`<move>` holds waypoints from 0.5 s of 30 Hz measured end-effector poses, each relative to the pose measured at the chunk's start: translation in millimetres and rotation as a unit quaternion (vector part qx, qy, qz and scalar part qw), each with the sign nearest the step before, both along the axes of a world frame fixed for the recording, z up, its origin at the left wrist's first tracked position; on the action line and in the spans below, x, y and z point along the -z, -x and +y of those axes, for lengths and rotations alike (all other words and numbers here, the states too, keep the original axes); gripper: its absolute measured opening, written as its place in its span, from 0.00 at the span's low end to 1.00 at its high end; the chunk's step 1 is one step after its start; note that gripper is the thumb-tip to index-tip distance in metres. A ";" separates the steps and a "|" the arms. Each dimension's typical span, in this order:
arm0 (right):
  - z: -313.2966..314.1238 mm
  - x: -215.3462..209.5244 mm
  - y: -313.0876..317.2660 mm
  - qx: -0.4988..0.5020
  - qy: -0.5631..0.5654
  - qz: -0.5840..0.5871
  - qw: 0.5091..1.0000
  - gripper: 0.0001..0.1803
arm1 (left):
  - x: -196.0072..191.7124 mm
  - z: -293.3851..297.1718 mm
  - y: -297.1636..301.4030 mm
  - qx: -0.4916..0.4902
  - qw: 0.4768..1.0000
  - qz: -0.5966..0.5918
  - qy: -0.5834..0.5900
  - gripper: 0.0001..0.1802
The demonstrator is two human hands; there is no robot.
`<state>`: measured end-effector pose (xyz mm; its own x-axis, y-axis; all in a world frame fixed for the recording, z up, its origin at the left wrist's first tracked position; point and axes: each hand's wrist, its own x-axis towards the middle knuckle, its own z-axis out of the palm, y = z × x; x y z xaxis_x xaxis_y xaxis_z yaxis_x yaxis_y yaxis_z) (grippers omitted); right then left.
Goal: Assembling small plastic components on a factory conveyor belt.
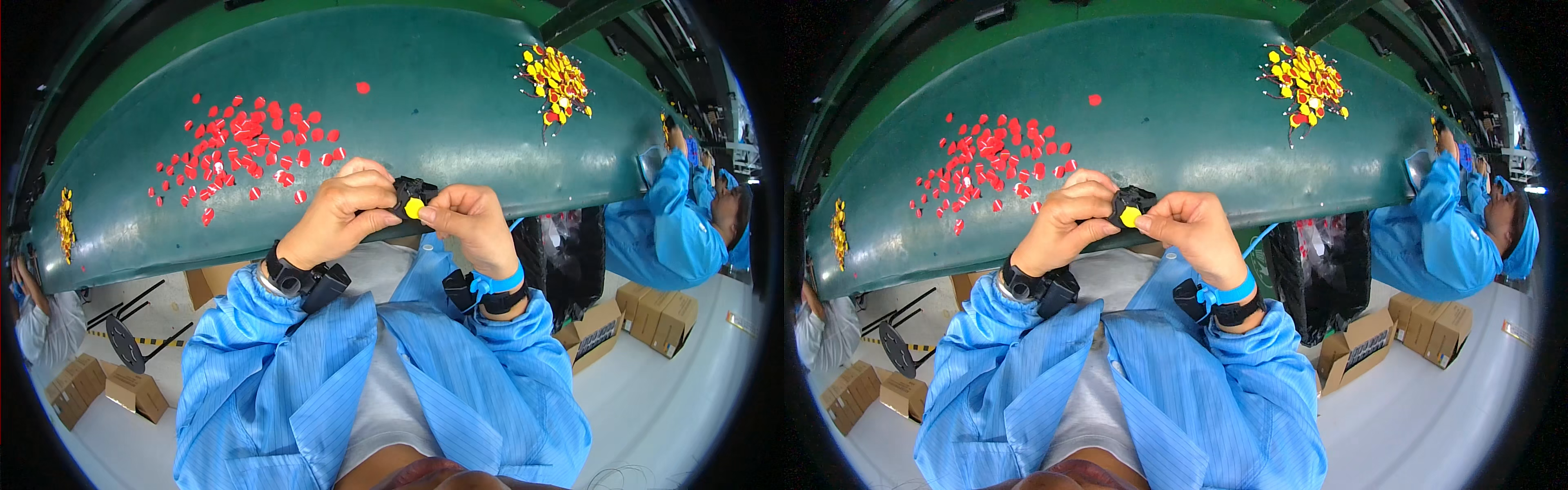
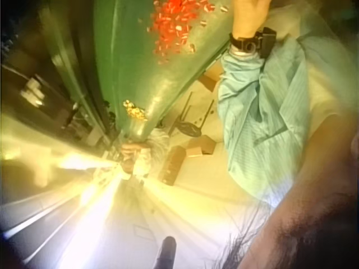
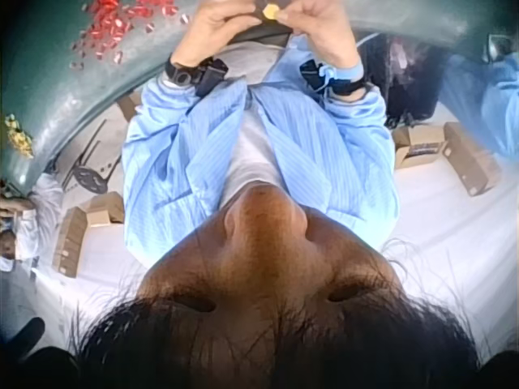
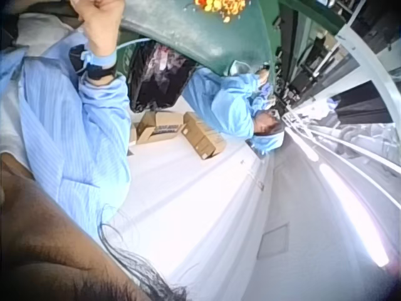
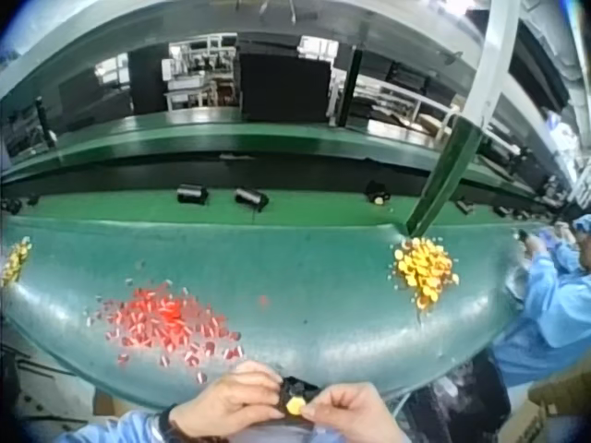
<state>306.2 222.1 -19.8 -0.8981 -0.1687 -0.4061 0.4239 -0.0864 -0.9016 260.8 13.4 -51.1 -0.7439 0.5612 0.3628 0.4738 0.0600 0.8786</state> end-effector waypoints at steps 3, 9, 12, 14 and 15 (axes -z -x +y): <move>-1.9 1.6 -0.6 -0.002 0.014 -0.009 1.000 0.05 | 1.0 -2.3 1.1 0.011 1.000 -0.008 -0.004 0.09; -5.9 0.5 0.6 0.009 -0.001 0.012 1.000 0.05 | -2.1 -5.0 4.4 0.021 1.000 -0.023 -0.002 0.08; -6.9 -0.9 0.1 0.007 -0.019 0.014 1.000 0.05 | -2.1 -5.5 5.6 0.025 1.000 -0.015 0.002 0.08; -8.2 -1.2 -0.8 0.009 -0.025 0.016 1.000 0.05 | -2.5 -5.7 6.2 0.022 1.000 -0.016 0.004 0.08; -8.9 -1.2 -1.6 0.016 -0.031 0.025 0.999 0.06 | -2.6 -5.7 6.4 0.020 1.000 -0.016 0.006 0.09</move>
